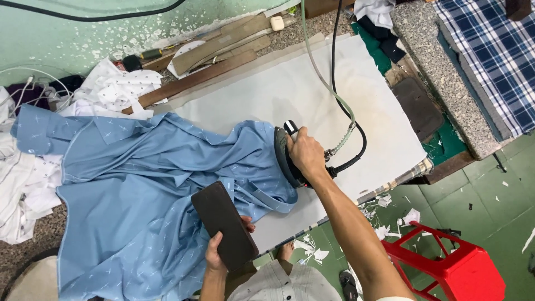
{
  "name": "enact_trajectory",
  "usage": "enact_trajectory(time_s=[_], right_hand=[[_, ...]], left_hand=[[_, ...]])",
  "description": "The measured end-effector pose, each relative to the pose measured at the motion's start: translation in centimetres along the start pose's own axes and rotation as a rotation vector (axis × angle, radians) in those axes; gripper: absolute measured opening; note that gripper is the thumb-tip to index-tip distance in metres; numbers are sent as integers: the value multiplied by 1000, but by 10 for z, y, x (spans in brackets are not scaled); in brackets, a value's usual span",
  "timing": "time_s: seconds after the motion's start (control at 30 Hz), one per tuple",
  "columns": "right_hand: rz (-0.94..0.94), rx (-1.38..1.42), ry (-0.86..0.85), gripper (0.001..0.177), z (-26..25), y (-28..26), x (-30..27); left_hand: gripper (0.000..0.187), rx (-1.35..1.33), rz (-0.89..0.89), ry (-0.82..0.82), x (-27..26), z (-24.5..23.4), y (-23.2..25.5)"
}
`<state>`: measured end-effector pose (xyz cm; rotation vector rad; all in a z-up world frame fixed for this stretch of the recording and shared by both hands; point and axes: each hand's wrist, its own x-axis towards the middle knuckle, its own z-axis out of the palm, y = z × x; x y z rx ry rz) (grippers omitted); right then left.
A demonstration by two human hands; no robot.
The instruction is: The person is ironing a blue shirt, frequently repositioning it on the board and using a pressing block to flatten seams.
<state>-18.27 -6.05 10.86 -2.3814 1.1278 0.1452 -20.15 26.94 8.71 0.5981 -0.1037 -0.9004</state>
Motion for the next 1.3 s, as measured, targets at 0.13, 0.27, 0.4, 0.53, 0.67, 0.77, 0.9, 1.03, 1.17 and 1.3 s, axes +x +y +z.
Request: enact_trajectory(time_s=[0.13,0.27,0.4,0.53,0.67,0.77,0.9,1.03,1.17,1.3], right_hand=[[-3,-1,-9,48,-4,-3,-3],[27,-9,-20,47,-10,-9,-5],[29,-31,-7,52,-7,-6,-4],[27,-41,-6,52,-9,-9,-6],[20,-58,2,53,-7,-7,-6],[31,-43,-4,54,-7,-7,-4],[12,5,-37,52,-3,1,1],[-79,-2,-95,57,-6,12,7],[-303,-153,-225,54,-23,49,13],[-400,-342,-405,44,-94,77,-1]], left_hand=[[65,24,-7,-2,-9,-3,5],[64,-26,-17,-7,-18,-7,14],[65,-69,-34,14,-26,-21,24],[66,-55,-13,10,-28,-27,40],[65,-14,15,32,-28,-28,50],[64,-4,36,28,-26,-27,48],[66,12,82,24,-27,-18,38],[73,175,218,103,-16,-4,20],[77,-131,305,125,20,28,-17],[54,329,251,891,73,-55,-97]])
